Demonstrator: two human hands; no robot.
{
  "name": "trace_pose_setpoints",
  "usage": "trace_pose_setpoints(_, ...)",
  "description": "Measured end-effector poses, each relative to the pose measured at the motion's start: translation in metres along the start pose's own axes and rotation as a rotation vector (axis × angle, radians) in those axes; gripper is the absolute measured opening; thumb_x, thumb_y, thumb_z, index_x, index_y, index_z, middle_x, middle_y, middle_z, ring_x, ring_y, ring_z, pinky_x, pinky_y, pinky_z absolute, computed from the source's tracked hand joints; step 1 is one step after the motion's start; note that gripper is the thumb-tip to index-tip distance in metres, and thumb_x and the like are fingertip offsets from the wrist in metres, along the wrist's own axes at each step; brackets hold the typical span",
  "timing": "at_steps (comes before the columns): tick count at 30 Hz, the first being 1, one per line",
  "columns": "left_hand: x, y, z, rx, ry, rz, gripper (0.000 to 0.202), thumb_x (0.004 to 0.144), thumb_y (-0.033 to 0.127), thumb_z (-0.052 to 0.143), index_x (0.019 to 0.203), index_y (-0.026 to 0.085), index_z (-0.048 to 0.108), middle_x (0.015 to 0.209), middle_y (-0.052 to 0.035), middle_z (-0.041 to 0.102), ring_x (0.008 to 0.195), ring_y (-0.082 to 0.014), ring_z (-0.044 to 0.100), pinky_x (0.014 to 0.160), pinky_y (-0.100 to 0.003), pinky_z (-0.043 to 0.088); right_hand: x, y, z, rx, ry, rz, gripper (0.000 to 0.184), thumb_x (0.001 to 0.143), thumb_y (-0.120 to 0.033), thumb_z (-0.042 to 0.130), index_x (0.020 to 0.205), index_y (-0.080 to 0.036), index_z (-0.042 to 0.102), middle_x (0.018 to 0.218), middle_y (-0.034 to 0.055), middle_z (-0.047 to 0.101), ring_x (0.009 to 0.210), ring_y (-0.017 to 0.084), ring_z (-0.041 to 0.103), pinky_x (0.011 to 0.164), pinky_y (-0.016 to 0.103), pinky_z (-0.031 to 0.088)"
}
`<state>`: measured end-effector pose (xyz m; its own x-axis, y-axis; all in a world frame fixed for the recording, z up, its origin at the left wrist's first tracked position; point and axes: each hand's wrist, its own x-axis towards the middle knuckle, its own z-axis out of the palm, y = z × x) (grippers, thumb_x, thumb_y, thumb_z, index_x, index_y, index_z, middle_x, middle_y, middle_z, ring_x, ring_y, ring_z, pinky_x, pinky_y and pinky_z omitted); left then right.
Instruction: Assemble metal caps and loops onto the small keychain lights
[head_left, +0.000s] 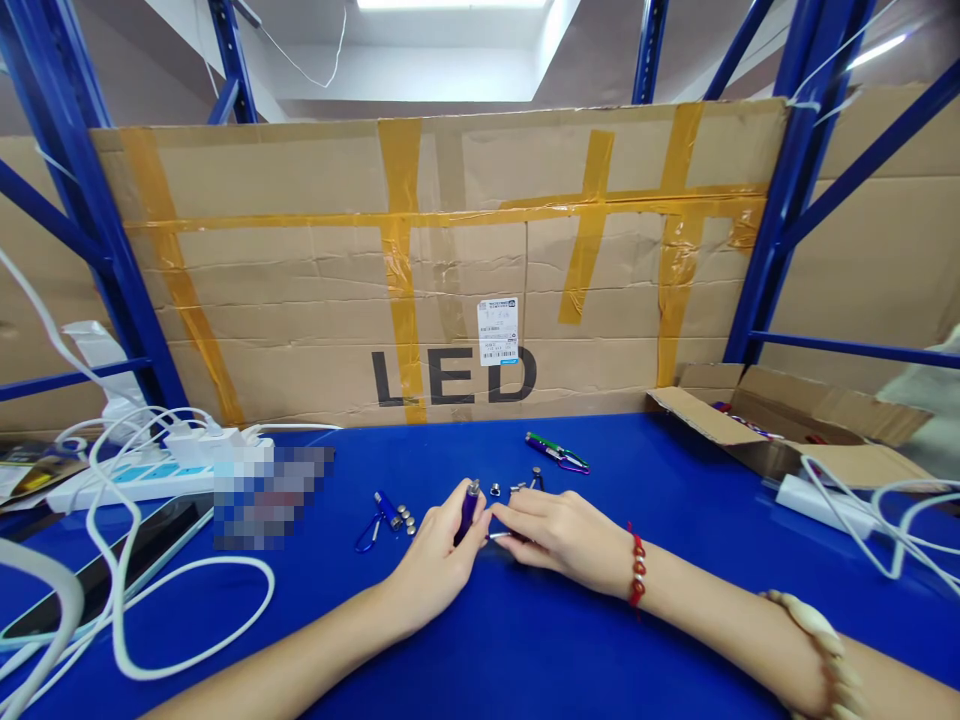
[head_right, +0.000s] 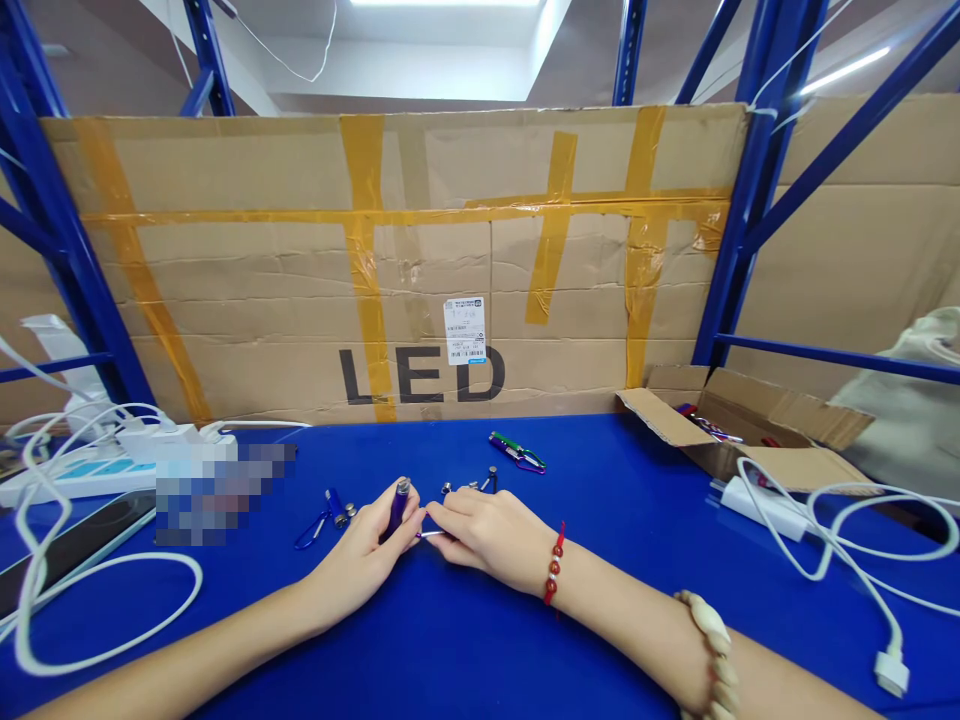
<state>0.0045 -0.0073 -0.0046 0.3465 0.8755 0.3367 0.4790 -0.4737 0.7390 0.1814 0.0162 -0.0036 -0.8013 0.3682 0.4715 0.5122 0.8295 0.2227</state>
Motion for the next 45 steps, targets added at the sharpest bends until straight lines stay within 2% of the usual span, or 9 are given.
trace_pose_setpoints(7,-0.001,0.002,0.000,0.036,-0.005,0.068,0.021,0.086,0.031,0.033,0.069,0.019,0.033,0.060,0.0051,0.037,0.052,-0.0099,0.033,0.052,-0.023,0.027,0.000,-0.003,0.002,0.003,0.159,-0.048,0.030,0.091,-0.028,0.034,0.085,-0.012,0.059,0.063,0.0025,0.054,0.058,0.013,0.049,0.049,0.023,0.035)
trace_pose_setpoints(10,-0.003,0.005,0.000,-0.009,0.004,0.072,0.022,0.086,0.032,0.034,0.068,0.019,0.032,0.061,0.0049,0.037,0.053,-0.0097,0.033,0.053,-0.022,0.028,-0.002,-0.002,0.002,0.004,0.202,-0.056,0.029,0.091,-0.029,0.036,0.087,-0.012,0.059,0.063,0.0021,0.054,0.058,0.013,0.050,0.048,0.023,0.035)
trace_pose_setpoints(14,-0.004,0.005,0.001,-0.059,0.049,0.041,0.023,0.086,0.032,0.034,0.067,0.019,0.032,0.061,0.0047,0.037,0.056,-0.0099,0.032,0.054,-0.022,0.028,-0.002,0.000,0.000,0.036,0.127,-0.027,0.030,0.092,-0.033,0.036,0.106,-0.014,0.053,0.074,0.0032,0.057,0.070,0.014,0.055,0.054,0.022,0.039)
trace_pose_setpoints(16,-0.003,0.003,0.001,-0.067,0.043,0.041,0.024,0.087,0.033,0.034,0.067,0.019,0.032,0.060,0.0050,0.035,0.055,-0.0098,0.030,0.053,-0.023,0.027,0.000,0.000,-0.001,0.056,0.077,-0.020,0.031,0.092,-0.033,0.035,0.110,-0.014,0.051,0.076,0.0033,0.057,0.072,0.014,0.055,0.055,0.022,0.040)
trace_pose_setpoints(23,-0.002,-0.004,0.001,-0.190,-0.018,0.021,0.024,0.087,0.031,0.036,0.068,0.018,0.031,0.063,0.0051,0.032,0.058,-0.0092,0.030,0.054,-0.021,0.028,0.004,-0.003,-0.010,0.139,-0.083,-0.025,0.028,0.092,-0.030,0.034,0.093,-0.012,0.055,0.071,0.0026,0.053,0.061,0.012,0.049,0.055,0.022,0.039)
trace_pose_setpoints(29,-0.001,-0.007,0.001,-0.266,-0.074,-0.009,0.022,0.087,0.030,0.038,0.070,0.018,0.031,0.063,0.0054,0.033,0.057,-0.0083,0.031,0.054,-0.020,0.030,0.004,-0.004,-0.014,0.153,-0.196,-0.002,0.025,0.092,-0.028,0.034,0.093,-0.012,0.054,0.075,0.0033,0.053,0.060,0.012,0.049,0.055,0.021,0.039)
trace_pose_setpoints(35,-0.002,-0.003,0.001,-0.212,-0.071,0.020,0.024,0.087,0.030,0.038,0.068,0.019,0.030,0.062,0.0055,0.032,0.056,-0.0085,0.030,0.053,-0.020,0.029,0.002,-0.003,-0.011,0.236,-0.181,0.018,0.025,0.091,-0.027,0.035,0.090,-0.012,0.055,0.071,0.0026,0.051,0.060,0.012,0.046,0.055,0.021,0.037)
trace_pose_setpoints(41,-0.002,0.000,0.001,-0.119,-0.033,0.063,0.023,0.087,0.029,0.035,0.068,0.019,0.030,0.062,0.0050,0.034,0.057,-0.0094,0.031,0.055,-0.022,0.029,0.002,-0.002,-0.008,0.439,-0.078,0.058,0.026,0.091,-0.026,0.035,0.087,-0.013,0.058,0.065,0.0006,0.046,0.057,0.010,0.042,0.055,0.020,0.035)
trace_pose_setpoints(45,-0.002,0.000,0.001,-0.087,-0.010,0.081,0.023,0.087,0.029,0.035,0.068,0.019,0.030,0.062,0.0049,0.034,0.057,-0.0095,0.031,0.056,-0.022,0.029,0.003,-0.001,-0.007,0.570,-0.079,0.113,0.027,0.092,-0.025,0.035,0.089,-0.012,0.059,0.064,-0.0004,0.044,0.057,0.009,0.041,0.055,0.019,0.033)
